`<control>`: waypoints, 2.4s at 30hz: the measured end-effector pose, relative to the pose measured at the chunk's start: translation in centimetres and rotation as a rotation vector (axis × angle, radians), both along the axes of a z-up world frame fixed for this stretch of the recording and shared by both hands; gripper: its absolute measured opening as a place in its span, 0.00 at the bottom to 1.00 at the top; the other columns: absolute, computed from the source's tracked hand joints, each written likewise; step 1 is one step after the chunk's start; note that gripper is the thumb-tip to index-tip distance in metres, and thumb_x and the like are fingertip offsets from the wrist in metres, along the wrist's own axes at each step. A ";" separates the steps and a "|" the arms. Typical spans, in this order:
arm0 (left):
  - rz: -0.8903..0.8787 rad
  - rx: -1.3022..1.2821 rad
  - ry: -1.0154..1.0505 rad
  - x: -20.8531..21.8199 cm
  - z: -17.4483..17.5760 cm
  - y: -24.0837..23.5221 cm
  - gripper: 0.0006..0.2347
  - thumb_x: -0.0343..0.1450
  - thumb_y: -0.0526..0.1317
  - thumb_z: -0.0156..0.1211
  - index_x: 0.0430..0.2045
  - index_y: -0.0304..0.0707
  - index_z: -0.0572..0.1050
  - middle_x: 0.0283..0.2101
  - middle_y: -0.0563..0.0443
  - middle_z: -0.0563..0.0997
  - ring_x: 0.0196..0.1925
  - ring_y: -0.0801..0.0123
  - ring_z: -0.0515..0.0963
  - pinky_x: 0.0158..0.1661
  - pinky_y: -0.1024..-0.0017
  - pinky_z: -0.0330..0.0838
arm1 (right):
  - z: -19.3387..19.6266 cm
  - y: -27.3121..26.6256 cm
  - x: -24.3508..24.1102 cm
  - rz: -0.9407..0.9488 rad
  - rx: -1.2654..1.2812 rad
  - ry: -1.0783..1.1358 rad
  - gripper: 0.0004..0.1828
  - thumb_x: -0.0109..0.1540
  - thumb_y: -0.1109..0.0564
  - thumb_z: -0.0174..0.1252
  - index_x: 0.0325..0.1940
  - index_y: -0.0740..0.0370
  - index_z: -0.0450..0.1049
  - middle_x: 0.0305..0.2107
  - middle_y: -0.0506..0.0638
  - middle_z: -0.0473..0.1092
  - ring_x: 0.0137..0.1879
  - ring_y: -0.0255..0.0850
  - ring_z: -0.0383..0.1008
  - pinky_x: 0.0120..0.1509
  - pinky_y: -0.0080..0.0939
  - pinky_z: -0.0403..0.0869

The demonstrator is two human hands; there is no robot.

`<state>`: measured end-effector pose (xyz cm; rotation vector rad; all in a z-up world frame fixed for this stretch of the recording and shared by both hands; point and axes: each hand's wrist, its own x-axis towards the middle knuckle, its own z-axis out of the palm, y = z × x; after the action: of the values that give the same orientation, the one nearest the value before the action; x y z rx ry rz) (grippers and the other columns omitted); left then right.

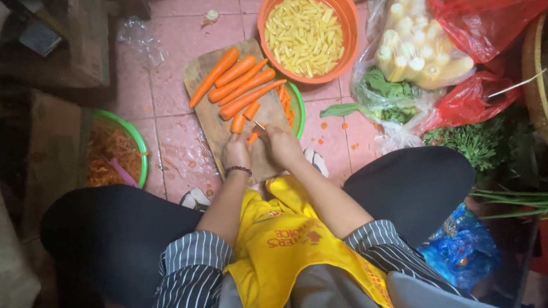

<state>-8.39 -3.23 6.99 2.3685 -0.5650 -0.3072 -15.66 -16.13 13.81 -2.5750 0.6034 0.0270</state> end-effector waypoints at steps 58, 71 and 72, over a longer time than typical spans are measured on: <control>0.172 -0.259 0.119 0.3 -7.1 -6.0 0.06 0.63 0.28 0.64 0.29 0.38 0.78 0.31 0.43 0.81 0.37 0.52 0.81 0.39 0.60 0.75 | -2.3 -1.3 3.0 0.067 -0.098 -0.023 0.13 0.66 0.51 0.54 0.43 0.65 0.69 0.29 0.69 0.75 0.38 0.64 0.78 0.43 0.62 0.76; 0.088 -0.117 0.079 1.0 -6.6 -6.7 0.07 0.63 0.29 0.62 0.32 0.36 0.75 0.37 0.39 0.78 0.35 0.48 0.80 0.33 0.56 0.75 | -3.4 -2.1 1.7 -0.120 0.030 0.067 0.16 0.67 0.51 0.50 0.48 0.68 0.65 0.27 0.71 0.74 0.34 0.69 0.76 0.41 0.67 0.74; 0.090 -0.110 0.039 0.9 -7.9 -6.8 0.05 0.64 0.30 0.61 0.31 0.35 0.75 0.34 0.41 0.78 0.34 0.51 0.80 0.31 0.58 0.74 | -2.9 -2.0 1.8 -0.103 0.005 0.091 0.16 0.67 0.51 0.50 0.47 0.68 0.66 0.26 0.71 0.74 0.34 0.68 0.76 0.40 0.67 0.74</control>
<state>-7.48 -10.05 -0.89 2.2690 -0.4440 -0.2739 -13.82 -18.12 10.92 -2.5449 0.7685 0.1113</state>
